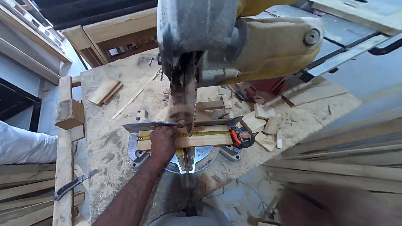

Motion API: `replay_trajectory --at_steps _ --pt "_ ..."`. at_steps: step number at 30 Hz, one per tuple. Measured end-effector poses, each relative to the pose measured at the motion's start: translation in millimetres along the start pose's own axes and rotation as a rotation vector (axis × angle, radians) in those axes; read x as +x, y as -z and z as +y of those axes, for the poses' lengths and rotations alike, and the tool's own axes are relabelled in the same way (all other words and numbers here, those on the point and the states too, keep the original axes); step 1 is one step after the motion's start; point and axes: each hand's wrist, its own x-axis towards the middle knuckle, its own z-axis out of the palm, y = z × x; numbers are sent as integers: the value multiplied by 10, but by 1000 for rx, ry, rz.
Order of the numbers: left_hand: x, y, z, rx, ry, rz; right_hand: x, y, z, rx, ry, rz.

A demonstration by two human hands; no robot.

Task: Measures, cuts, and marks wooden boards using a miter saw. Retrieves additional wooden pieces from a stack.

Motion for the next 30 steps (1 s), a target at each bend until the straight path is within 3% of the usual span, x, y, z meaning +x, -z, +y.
replay_trajectory --at_steps 3,5,6,10,13,19,30 --pt "1 24 -24 -56 -10 11 200 108 1274 -83 -79 279" --pt "5 42 -37 -76 -5 -8 441 51 1689 -175 -166 401" --pt "7 42 -42 -87 -3 -12 557 25 1779 -225 -200 380" --pt "5 -19 -109 -81 -40 39 926 -123 1915 -384 -356 183" --pt "4 -30 -109 -33 -51 44 1082 -248 2050 -498 -391 174" --pt "-12 -82 -145 -52 -86 104 1011 -231 2391 -546 -189 134" --pt "9 -93 -151 -84 -83 107 1040 -209 2447 -612 -197 85"
